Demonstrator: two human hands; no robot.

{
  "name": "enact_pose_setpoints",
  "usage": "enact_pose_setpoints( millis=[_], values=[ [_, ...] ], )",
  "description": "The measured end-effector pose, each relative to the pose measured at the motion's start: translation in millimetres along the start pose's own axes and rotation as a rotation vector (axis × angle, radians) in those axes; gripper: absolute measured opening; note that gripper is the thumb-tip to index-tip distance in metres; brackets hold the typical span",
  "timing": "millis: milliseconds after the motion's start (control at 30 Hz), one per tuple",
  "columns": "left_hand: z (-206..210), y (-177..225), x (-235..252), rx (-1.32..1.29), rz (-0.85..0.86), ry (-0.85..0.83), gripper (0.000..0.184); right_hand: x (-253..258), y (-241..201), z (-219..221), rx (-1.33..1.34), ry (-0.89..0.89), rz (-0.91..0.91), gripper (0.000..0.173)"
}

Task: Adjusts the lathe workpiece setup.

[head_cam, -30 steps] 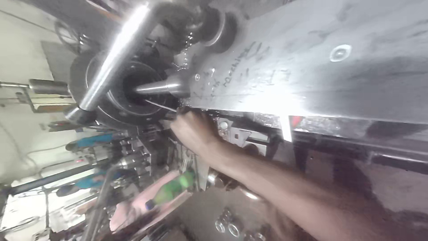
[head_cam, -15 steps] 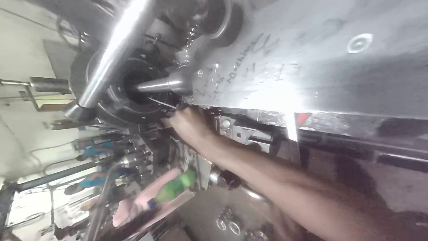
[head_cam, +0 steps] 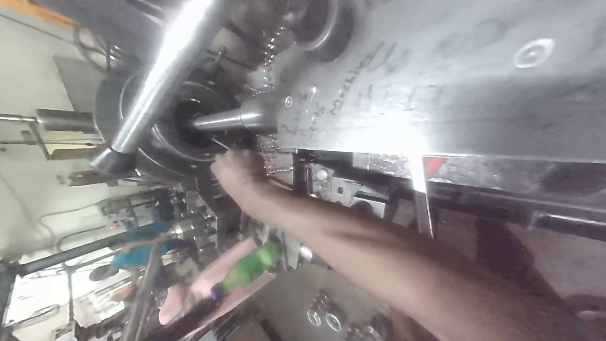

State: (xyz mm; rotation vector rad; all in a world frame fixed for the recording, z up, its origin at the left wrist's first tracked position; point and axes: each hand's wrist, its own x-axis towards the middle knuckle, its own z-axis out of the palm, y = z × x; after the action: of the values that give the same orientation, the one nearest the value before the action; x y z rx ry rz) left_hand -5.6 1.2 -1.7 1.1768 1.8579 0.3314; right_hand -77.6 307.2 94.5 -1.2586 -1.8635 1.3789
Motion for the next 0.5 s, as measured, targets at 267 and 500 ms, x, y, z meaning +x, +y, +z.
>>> enact_pose_setpoints(
  millis=[267,500],
  values=[
    [3,5,-1,0.054,0.325,0.137,0.036,-59,-3,-35,-0.073,0.057,0.03,0.013],
    [8,6,1,-0.04,0.379,0.191,0.055,-129,30,-60,-0.22,0.145,-0.005,0.007]
  ],
)
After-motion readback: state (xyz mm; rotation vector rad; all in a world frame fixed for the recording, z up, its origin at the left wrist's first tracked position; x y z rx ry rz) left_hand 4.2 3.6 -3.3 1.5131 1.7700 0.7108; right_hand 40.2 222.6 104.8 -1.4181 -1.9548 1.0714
